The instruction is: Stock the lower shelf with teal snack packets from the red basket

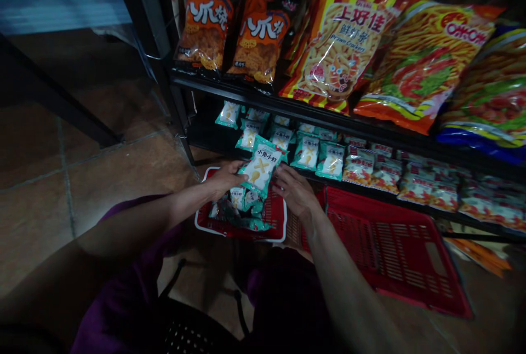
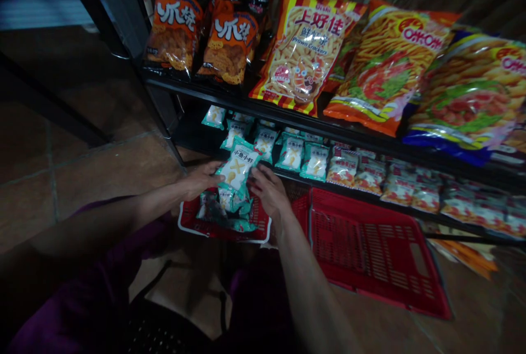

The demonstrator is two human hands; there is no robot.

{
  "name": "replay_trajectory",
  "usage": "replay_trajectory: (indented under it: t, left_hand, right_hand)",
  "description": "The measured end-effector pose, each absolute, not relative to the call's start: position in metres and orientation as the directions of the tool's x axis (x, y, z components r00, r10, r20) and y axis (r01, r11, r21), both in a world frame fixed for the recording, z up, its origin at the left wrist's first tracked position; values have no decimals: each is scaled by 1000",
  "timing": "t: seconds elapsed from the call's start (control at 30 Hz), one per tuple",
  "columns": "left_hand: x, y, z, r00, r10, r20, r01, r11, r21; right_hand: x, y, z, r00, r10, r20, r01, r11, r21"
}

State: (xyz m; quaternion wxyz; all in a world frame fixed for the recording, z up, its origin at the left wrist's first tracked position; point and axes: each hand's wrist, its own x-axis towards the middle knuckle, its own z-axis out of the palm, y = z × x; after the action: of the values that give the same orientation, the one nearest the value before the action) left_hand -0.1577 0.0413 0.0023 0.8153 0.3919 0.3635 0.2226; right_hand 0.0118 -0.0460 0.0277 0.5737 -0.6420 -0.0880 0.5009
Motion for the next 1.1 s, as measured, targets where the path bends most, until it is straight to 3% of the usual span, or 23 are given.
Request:
replay_trajectory:
  t: [0.13,0.3,0.6,0.8,1.1]
  left_hand:
    - [-158,43,-4,604,682,-413,-92,574,814]
    - [-157,43,-3,587,689,-426,-128,599,791]
    - [-158,44,3,580,668,-466,-148,649,746]
    - [-158,48,16,633,611,-475,-219,730,647]
    - [-156,53,6,573,645,-506,-327,746,580]
  right_hand:
    - [7,-48,24,407,725,-555,-407,-400,-821]
    - [0,-46,23,315,790,-527,-425,-379,-822]
    - [-4,-43,16,354,795,-492,-427,-331,-842]
    - [-4,-40,20,329,816,-476,-391,-341,-855]
    - [-19,-41,15,303,774,-556,-471,-385,-793]
